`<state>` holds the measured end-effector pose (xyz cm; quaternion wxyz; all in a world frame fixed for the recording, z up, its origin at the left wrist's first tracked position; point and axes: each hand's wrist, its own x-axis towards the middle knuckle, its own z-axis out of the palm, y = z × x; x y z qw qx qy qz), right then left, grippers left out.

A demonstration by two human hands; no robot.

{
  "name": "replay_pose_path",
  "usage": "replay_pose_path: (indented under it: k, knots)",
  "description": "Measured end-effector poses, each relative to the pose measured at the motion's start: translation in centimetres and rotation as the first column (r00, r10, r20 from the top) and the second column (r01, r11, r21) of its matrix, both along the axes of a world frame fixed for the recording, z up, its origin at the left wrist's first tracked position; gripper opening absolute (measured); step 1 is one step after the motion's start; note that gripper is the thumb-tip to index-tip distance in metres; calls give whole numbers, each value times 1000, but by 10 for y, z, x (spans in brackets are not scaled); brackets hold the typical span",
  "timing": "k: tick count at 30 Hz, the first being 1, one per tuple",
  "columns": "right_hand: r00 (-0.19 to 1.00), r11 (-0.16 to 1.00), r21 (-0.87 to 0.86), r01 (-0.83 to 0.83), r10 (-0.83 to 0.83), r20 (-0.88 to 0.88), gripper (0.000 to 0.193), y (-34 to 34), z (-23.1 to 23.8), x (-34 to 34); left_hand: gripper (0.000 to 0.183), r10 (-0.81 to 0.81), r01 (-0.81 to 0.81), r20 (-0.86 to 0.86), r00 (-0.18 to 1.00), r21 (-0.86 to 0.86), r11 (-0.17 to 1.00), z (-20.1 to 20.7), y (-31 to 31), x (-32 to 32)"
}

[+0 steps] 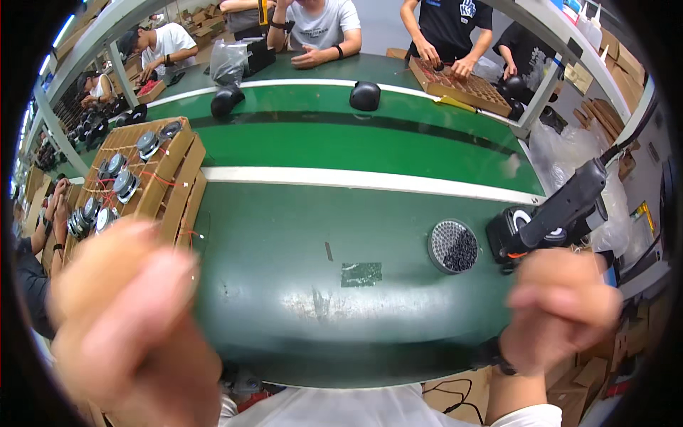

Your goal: The recorder uses an electric screwdriver to secure components inside a speaker housing and then organizes finished units into a cardboard tray.

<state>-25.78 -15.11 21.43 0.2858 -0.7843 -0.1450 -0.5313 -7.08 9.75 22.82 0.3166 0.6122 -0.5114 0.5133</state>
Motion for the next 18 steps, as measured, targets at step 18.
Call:
replay_pose_path:
  k: [18]
  knots:
    - [552,658,745,116,581,-599,16,-6,-212,100,13,-435,340,-879,-195,-477,811,-241,-170,74]
